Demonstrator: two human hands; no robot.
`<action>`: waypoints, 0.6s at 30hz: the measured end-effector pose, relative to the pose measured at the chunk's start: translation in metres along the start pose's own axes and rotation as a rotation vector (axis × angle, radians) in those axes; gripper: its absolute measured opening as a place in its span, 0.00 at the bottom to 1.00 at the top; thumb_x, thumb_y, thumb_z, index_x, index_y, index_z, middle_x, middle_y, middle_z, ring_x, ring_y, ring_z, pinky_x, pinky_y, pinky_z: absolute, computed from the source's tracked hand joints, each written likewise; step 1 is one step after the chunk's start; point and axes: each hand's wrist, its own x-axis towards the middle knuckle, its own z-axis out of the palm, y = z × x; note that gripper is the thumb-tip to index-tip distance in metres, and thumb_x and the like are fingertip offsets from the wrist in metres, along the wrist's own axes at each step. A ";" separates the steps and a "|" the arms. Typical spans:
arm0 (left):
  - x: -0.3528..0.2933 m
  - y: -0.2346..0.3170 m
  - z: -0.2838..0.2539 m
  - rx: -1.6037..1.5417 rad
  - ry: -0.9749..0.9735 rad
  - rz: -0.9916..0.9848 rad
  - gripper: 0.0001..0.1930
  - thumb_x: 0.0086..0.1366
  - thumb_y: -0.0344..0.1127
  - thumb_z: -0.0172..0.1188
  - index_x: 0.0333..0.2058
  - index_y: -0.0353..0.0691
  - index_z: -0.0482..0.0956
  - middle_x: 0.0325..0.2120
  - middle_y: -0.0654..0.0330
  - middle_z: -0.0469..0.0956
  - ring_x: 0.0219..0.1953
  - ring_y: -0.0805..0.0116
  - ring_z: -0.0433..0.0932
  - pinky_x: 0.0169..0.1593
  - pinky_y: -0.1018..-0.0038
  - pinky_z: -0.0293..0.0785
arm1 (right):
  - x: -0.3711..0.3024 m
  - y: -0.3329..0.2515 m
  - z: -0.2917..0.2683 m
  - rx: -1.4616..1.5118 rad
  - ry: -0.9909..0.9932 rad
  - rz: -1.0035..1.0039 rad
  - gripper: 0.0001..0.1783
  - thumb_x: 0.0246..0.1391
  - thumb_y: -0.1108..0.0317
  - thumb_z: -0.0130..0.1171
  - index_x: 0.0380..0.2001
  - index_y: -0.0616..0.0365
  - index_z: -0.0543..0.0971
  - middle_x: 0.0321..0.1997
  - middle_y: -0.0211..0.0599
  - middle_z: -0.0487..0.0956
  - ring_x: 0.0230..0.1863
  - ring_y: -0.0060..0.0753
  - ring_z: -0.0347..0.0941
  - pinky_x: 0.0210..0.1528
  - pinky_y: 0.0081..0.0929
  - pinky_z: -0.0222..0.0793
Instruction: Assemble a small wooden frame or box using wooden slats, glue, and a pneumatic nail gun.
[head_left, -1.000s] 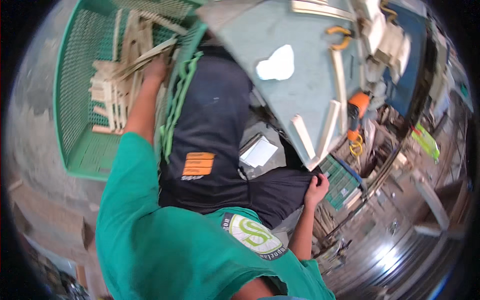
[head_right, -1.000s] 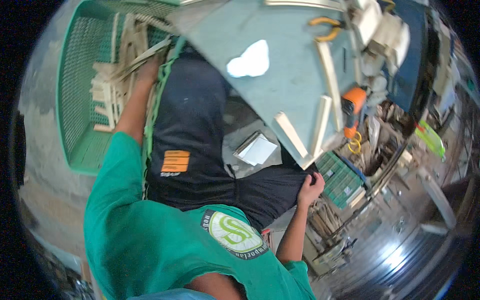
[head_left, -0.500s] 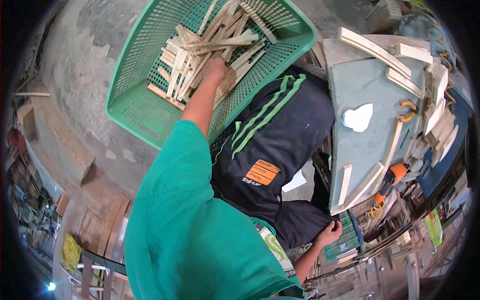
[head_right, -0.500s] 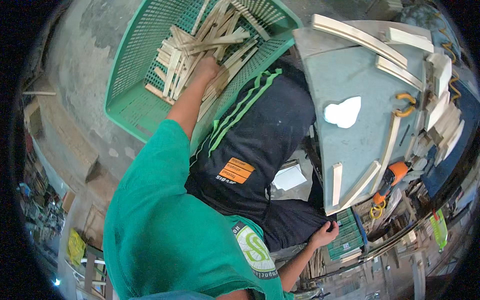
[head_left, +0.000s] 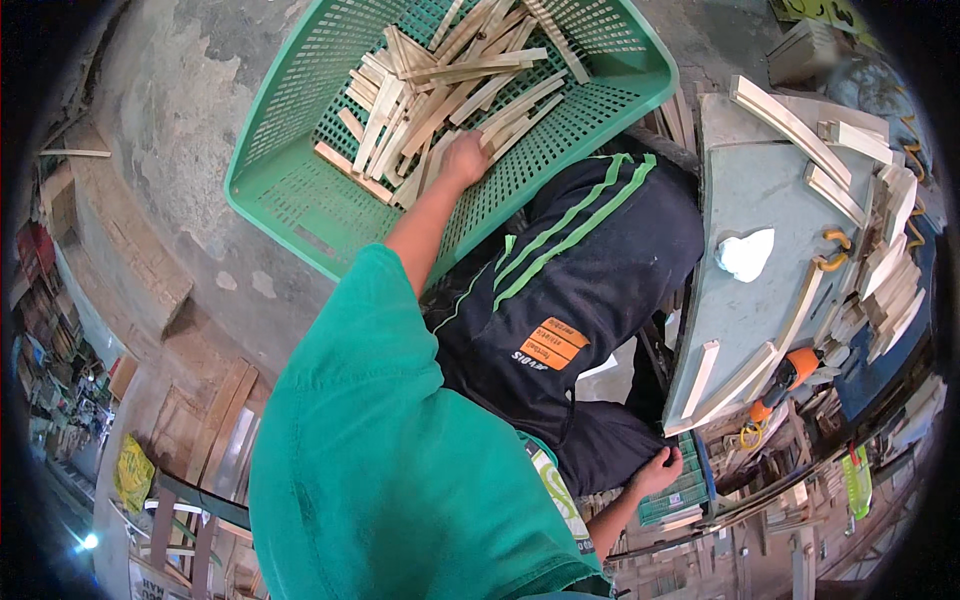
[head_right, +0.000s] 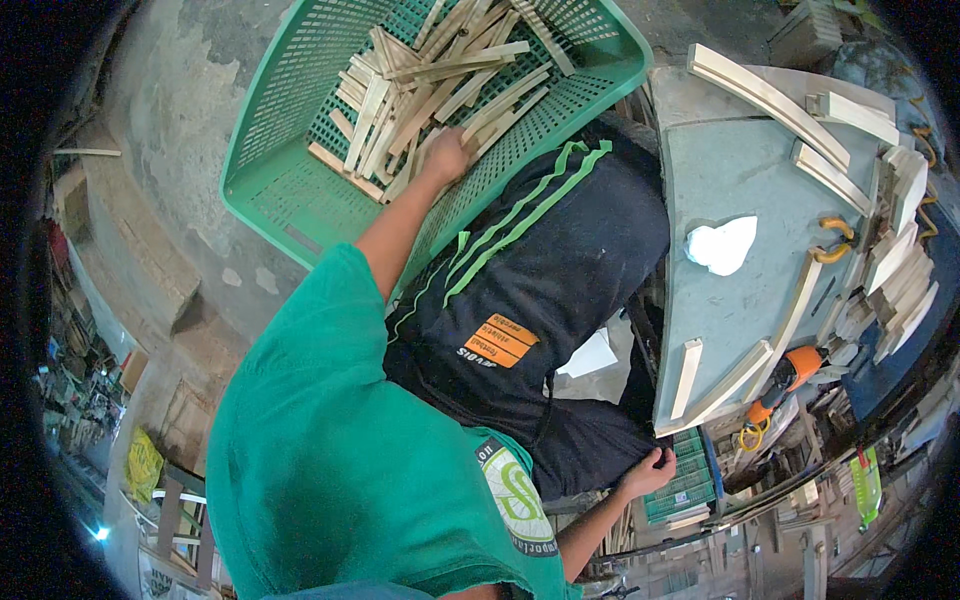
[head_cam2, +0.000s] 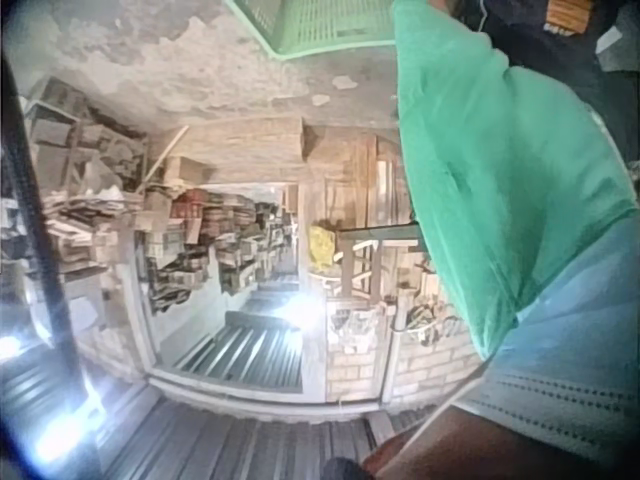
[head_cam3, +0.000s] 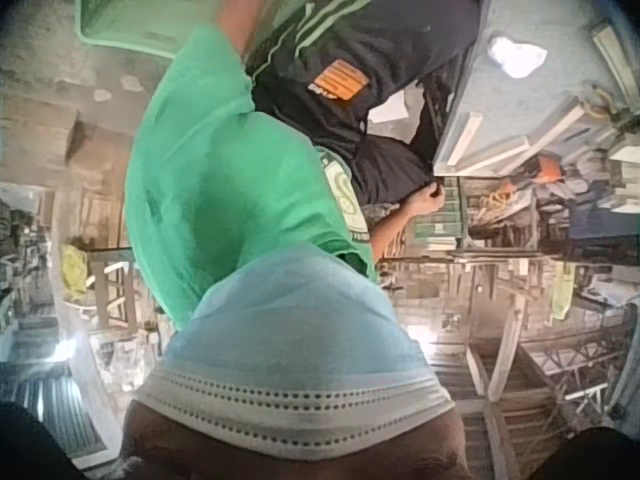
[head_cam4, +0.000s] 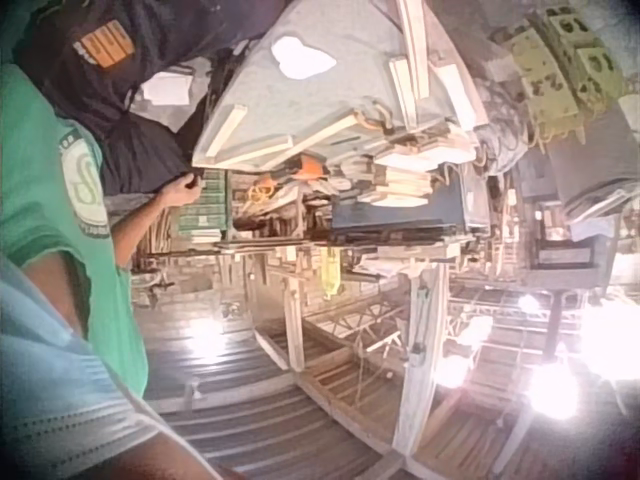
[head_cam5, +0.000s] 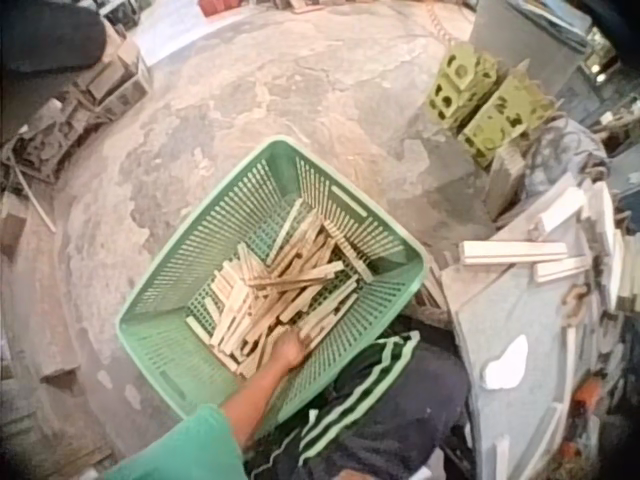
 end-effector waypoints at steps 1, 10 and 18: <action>-0.002 0.004 0.005 -0.075 0.042 -0.035 0.21 0.65 0.45 0.55 0.50 0.37 0.76 0.44 0.41 0.79 0.48 0.41 0.77 0.53 0.53 0.73 | -0.001 0.001 0.001 -0.012 0.002 0.003 0.20 0.59 0.62 0.60 0.48 0.66 0.79 0.50 0.51 0.78 0.52 0.53 0.73 0.57 0.44 0.67; 0.026 -0.001 -0.012 -0.522 -0.495 -0.283 0.23 0.63 0.49 0.59 0.40 0.29 0.79 0.38 0.39 0.81 0.42 0.39 0.80 0.47 0.52 0.75 | -0.002 -0.006 -0.004 -0.022 0.016 0.018 0.18 0.58 0.64 0.61 0.47 0.67 0.79 0.49 0.52 0.78 0.50 0.53 0.73 0.56 0.43 0.68; 0.005 0.001 0.006 -0.104 -0.121 -0.095 0.28 0.66 0.54 0.54 0.47 0.31 0.78 0.40 0.35 0.80 0.45 0.35 0.77 0.51 0.51 0.72 | -0.003 -0.008 -0.005 -0.020 0.012 -0.013 0.19 0.58 0.64 0.61 0.47 0.68 0.79 0.48 0.53 0.78 0.49 0.53 0.74 0.55 0.43 0.69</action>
